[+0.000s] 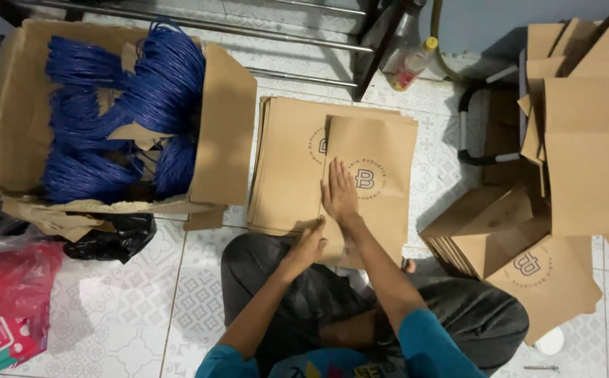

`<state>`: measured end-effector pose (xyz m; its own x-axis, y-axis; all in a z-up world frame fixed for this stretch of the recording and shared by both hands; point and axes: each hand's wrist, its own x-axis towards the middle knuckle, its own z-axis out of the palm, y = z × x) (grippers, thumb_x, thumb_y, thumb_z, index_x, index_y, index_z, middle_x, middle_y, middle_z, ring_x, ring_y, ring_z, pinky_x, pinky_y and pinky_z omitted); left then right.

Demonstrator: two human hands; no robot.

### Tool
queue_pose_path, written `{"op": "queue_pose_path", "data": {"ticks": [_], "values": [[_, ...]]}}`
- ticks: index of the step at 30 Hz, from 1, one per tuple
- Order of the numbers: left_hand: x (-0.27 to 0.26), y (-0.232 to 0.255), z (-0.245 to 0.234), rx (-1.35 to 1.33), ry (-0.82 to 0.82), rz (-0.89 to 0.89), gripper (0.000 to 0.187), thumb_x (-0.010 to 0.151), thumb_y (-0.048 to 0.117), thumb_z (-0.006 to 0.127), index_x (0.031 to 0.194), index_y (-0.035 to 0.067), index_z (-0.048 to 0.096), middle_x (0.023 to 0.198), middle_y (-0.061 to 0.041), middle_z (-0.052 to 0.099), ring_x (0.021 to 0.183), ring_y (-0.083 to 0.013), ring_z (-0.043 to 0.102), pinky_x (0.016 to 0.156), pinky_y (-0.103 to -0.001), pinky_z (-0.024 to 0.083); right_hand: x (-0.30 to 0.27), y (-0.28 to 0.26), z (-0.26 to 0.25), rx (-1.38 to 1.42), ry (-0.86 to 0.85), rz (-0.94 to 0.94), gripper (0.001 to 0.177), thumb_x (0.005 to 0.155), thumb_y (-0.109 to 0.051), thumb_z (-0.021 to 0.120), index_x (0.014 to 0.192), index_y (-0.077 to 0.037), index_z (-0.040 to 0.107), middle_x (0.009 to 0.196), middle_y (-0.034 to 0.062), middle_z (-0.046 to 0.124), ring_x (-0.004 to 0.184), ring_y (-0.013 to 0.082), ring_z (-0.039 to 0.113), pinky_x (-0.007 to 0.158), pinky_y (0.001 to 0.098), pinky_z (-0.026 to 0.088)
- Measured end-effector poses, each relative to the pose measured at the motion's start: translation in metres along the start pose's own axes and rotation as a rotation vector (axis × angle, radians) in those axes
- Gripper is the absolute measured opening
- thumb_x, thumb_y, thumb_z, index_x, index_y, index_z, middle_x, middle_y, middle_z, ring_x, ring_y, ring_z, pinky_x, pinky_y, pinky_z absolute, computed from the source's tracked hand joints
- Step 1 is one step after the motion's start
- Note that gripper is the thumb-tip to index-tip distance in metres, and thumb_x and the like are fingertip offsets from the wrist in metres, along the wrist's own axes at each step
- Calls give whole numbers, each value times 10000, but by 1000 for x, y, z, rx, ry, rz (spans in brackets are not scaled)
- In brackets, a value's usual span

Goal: The person sits on the floor and folds flat brown paper bags into upright pouches. They pick up a bag, fold the bottom and side edges to form the base, and then fold the top edges inward to close the opening. The person repeats this process for several bags, placing the finished ones in a stack.

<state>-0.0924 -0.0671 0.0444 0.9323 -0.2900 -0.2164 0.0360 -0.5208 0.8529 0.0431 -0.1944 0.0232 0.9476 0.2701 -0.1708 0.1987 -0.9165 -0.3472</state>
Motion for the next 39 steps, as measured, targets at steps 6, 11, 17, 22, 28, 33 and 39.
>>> {"op": "queue_pose_path", "data": {"ticks": [6,11,17,22,28,33,39], "values": [[8,-26,14,-150,-87,-77,690,1016,72,558,1603,-3,204,1267,-401,587,1140,-511,633,835,-524,568,92,21,4,-23,174,-87,693,1105,-421,256,1608,56,224,1670,290,190,1559,416,175,1296,476,82],[3,26,-26,-318,-173,-366,757,989,460,351,1599,21,263,1414,-316,527,1284,-445,542,1004,-528,481,140,34,-5,-32,147,-86,745,1087,-470,123,1595,62,233,1679,259,178,1577,363,157,1317,409,19],[7,52,-36,-184,-148,-415,752,963,428,386,1595,43,249,1302,-269,604,1236,-429,579,997,-510,483,126,56,-3,-28,268,-220,638,1096,-375,389,1588,28,328,1655,246,278,1542,394,233,1306,430,124],[13,10,3,79,-125,-314,680,1019,259,588,1612,150,275,1242,-314,634,1172,-464,642,911,-523,578,19,69,-6,9,181,-216,671,1093,-457,309,1615,-36,283,1671,189,271,1550,364,225,1301,451,124],[8,17,2,18,-69,-225,628,997,78,557,1571,-4,315,1215,-409,631,1103,-514,665,813,-563,577,-68,92,-20,-23,244,-236,675,1048,-431,455,1571,-13,361,1643,170,351,1519,349,317,1241,453,241],[11,33,-3,41,-156,-371,665,1041,152,515,1627,166,203,1242,-341,639,1156,-471,660,910,-529,586,11,123,-32,-10,-28,7,900,1006,-626,364,1642,-40,115,1713,200,98,1577,381,124,1285,505,149],[15,35,-8,-109,-165,-496,648,1069,222,432,1642,270,133,1330,-391,571,1274,-507,571,1049,-551,498,103,153,-38,-2,134,21,938,1005,-655,448,1639,-32,148,1699,220,150,1575,388,150,1293,504,145]]}}
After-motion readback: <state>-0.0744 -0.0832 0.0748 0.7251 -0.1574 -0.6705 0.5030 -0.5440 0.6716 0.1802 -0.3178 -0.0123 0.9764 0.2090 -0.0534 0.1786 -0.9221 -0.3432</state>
